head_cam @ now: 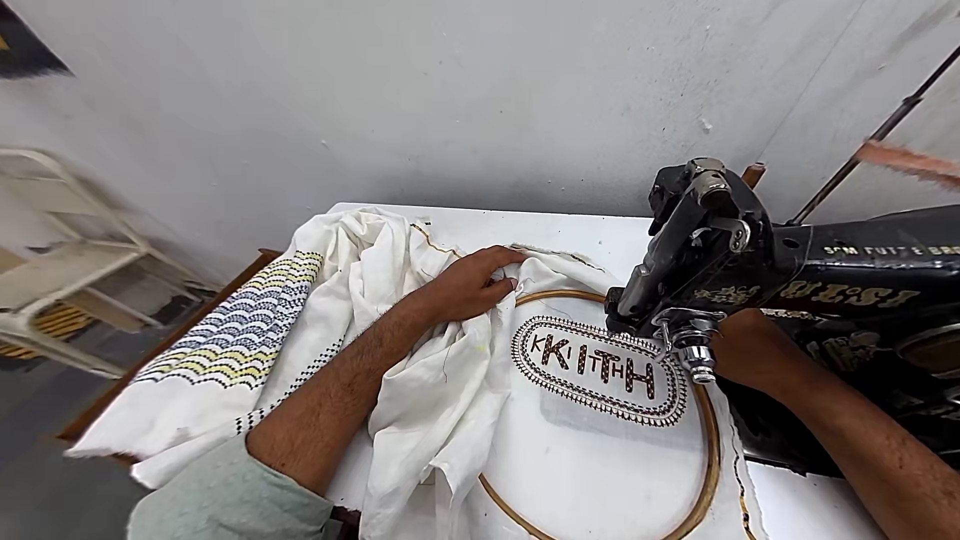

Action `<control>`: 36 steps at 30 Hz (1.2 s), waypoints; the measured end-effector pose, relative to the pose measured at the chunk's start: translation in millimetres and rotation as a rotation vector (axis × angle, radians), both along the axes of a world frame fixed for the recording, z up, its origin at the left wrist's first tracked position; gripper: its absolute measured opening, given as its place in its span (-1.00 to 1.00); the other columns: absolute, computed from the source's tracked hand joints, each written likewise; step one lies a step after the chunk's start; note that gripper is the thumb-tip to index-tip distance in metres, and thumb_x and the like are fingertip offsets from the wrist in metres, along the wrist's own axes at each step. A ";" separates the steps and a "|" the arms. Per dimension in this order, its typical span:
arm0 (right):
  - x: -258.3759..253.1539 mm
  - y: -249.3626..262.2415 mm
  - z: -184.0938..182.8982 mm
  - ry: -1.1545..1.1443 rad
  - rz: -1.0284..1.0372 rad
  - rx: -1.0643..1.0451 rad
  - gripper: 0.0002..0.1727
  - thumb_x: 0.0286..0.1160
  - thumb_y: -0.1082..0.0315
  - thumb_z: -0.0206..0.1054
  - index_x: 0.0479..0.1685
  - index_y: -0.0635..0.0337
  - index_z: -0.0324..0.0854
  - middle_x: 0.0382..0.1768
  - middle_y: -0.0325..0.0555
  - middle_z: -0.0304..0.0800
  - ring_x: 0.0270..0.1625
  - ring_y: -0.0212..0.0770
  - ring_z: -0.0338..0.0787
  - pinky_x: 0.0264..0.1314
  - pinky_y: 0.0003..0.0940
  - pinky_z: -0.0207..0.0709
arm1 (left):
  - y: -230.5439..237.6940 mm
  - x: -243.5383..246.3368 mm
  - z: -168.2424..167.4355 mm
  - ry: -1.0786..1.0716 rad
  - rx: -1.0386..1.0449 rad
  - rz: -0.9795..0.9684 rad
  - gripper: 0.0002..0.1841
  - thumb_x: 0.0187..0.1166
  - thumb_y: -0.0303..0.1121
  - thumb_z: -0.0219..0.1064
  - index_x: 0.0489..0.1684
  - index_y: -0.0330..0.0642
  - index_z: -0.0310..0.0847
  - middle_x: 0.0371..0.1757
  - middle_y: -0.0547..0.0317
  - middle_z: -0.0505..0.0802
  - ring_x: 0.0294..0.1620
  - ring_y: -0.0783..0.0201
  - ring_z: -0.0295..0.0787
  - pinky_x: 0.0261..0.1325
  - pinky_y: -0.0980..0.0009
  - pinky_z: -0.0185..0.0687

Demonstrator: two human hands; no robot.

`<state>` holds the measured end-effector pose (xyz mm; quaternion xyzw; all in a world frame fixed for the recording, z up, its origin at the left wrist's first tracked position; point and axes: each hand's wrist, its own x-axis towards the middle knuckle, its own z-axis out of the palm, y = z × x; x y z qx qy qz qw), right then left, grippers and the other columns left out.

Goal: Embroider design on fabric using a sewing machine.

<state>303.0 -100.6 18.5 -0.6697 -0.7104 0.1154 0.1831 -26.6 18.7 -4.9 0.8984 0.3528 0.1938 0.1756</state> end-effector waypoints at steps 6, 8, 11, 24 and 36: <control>-1.2 1.5 2.4 -0.059 -0.035 -0.067 -0.77 0.52 0.50 0.45 -0.49 0.45 0.64 -0.52 0.19 0.63 -0.36 0.09 0.66 -0.24 0.06 0.46 | -0.6 1.1 0.6 0.019 0.020 -0.012 -0.57 0.77 -0.31 0.17 0.55 -0.25 0.55 0.52 -0.09 0.68 0.56 0.08 0.59 0.62 0.05 0.44; -1.2 1.3 1.7 -0.049 -0.031 -0.049 -0.78 0.50 0.52 0.46 -0.49 0.44 0.65 -0.53 0.17 0.63 -0.38 0.07 0.65 -0.26 0.05 0.46 | -0.6 1.2 0.4 0.018 0.023 -0.013 -0.57 0.77 -0.31 0.16 0.55 -0.26 0.56 0.52 -0.10 0.68 0.58 0.06 0.57 0.64 0.03 0.41; 0.0 0.4 0.5 -0.019 -0.024 -0.031 -0.75 0.50 0.51 0.47 -0.53 0.42 0.63 -0.58 0.10 0.59 -0.43 -0.01 0.61 -0.31 -0.01 0.43 | -0.4 1.1 0.8 0.040 0.017 -0.008 -0.57 0.79 -0.29 0.15 0.55 -0.25 0.56 0.54 -0.10 0.67 0.60 0.05 0.55 0.65 0.01 0.40; 0.2 0.1 1.7 -0.010 -0.036 -0.065 -0.70 0.56 0.48 0.43 -0.58 0.38 0.60 -0.61 0.04 0.55 -0.47 -0.07 0.56 -0.34 -0.06 0.39 | -3.6 2.9 3.7 0.065 0.018 -0.008 -0.57 0.80 -0.30 0.14 0.55 -0.27 0.54 0.54 -0.13 0.65 0.57 0.03 0.57 0.62 0.01 0.43; -4.5 -6.2 6.8 0.059 -0.002 -0.020 -0.77 0.57 0.53 0.38 -0.51 0.35 0.62 -0.62 -0.06 0.49 -0.50 -0.23 0.46 -0.38 -0.21 0.31 | -3.4 3.1 3.3 0.080 0.029 -0.015 -0.57 0.80 -0.30 0.12 0.55 -0.28 0.54 0.54 -0.13 0.66 0.59 0.02 0.56 0.65 0.01 0.40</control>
